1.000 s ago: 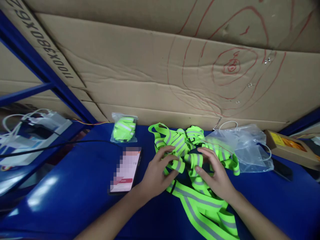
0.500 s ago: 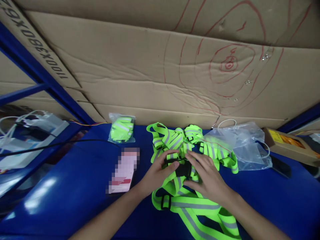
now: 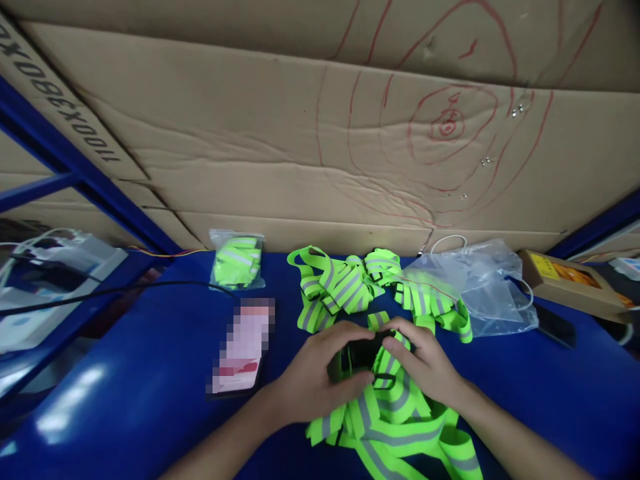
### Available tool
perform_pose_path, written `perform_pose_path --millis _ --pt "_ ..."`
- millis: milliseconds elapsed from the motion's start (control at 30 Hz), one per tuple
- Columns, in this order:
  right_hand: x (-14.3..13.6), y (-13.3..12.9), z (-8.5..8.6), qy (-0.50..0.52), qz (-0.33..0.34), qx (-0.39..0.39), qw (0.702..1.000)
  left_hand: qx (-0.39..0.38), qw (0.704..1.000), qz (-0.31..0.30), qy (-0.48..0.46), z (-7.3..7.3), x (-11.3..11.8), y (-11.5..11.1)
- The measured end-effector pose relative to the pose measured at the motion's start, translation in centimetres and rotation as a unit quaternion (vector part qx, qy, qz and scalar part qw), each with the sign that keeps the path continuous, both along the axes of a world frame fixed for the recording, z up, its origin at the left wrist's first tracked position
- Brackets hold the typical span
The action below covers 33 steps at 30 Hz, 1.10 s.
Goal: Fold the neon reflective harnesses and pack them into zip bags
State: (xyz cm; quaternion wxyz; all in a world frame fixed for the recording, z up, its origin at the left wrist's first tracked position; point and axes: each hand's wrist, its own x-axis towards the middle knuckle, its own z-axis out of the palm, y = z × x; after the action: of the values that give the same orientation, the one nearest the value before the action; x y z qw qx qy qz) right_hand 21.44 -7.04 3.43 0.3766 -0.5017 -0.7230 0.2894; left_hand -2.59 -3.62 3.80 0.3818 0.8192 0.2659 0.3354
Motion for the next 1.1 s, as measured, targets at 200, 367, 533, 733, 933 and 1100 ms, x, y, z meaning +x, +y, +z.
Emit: perform_pose_path --millis 200,367,533,733,933,1100 --pt "-0.1 0.3 -0.5 0.002 -0.011 -0.006 1.0 -0.018 0.993 0.057 0.107 -0.7 1.0 0.1" --pt "0.5 0.1 -0.6 -0.08 -0.071 0.115 0.988 0.066 0.979 0.186 0.041 -0.1 0.0 0.8" --pt "-0.9 -1.0 -0.9 -0.094 -0.099 0.18 0.974 0.303 0.934 0.186 0.04 -0.2 -0.5 0.4" --pt "-1.3 -0.6 -1.6 -0.037 -0.112 0.142 0.983 0.4 0.905 0.139 0.035 -0.4 0.3 -0.5" --pt "3.3 1.2 -0.1 -0.141 -0.192 0.231 0.943 0.387 0.892 0.229 0.055 -0.1 -0.4 0.4" --pt "1.4 -0.1 0.0 -0.257 -0.13 0.318 0.903 0.313 0.932 0.178 0.038 -0.2 -0.6 0.7"
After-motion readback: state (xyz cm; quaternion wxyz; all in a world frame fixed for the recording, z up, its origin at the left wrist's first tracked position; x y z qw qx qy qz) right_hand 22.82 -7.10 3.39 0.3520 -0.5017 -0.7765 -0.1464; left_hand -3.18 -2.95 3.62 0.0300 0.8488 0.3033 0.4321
